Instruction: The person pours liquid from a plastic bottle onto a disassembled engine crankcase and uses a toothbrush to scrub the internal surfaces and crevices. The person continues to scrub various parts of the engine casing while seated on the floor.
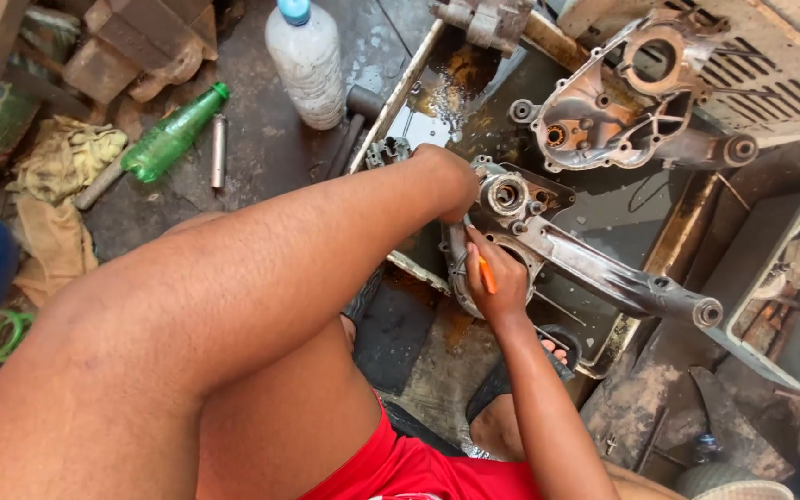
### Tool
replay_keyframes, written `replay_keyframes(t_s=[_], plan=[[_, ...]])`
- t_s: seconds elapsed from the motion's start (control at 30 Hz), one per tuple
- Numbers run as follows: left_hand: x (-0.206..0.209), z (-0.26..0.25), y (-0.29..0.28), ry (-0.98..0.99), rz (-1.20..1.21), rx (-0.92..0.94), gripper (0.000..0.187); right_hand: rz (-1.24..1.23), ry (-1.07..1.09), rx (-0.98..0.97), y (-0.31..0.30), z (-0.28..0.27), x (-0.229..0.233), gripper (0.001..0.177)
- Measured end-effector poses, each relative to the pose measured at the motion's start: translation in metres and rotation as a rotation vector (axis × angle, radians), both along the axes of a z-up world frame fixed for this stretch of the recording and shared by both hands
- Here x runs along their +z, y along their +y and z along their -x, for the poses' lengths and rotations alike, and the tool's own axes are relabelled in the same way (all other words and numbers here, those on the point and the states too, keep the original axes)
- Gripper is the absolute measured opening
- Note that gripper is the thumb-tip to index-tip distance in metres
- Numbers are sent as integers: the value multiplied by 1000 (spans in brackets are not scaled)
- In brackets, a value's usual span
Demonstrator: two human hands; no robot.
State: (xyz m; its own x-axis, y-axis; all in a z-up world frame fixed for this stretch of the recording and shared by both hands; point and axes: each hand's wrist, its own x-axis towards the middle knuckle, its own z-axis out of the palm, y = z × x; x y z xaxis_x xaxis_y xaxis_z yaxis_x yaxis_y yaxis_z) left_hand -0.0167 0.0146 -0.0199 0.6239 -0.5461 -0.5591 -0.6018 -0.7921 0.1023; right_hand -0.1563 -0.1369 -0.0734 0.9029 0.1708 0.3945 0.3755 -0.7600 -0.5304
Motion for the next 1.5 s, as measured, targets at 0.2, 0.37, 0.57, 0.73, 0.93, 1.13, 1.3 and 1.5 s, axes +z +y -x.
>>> replay_keyframes(t_s=[0.2, 0.37, 0.57, 0.73, 0.93, 1.13, 1.3, 1.5], plan=[[-39, 3, 21, -39, 30, 8, 40, -93, 31, -19, -15, 10, -19, 21], [-70, -19, 45, -68, 65, -7, 40, -48, -73, -37, -18, 15, -38, 20], [-107, -67, 87, -139, 105, -16, 40, -218, 10, 28, 8, 22, -28, 23], [-143, -45, 104, 54, 250, 142, 41, -467, -55, -31, 50, 9, -25, 29], [-123, -30, 99, 300, 432, 382, 42, -651, -116, -241, 92, -25, -52, 31], [-138, -40, 78, 363, 599, 500, 30, -741, -72, -239, 102, -30, -41, 31], [-158, -59, 63, 292, 610, 526, 18, -696, -88, -295, 107, -33, -42, 31], [-152, -66, 63, 238, 573, 449, 17, -697, 26, -210, 116, -29, -35, 30]])
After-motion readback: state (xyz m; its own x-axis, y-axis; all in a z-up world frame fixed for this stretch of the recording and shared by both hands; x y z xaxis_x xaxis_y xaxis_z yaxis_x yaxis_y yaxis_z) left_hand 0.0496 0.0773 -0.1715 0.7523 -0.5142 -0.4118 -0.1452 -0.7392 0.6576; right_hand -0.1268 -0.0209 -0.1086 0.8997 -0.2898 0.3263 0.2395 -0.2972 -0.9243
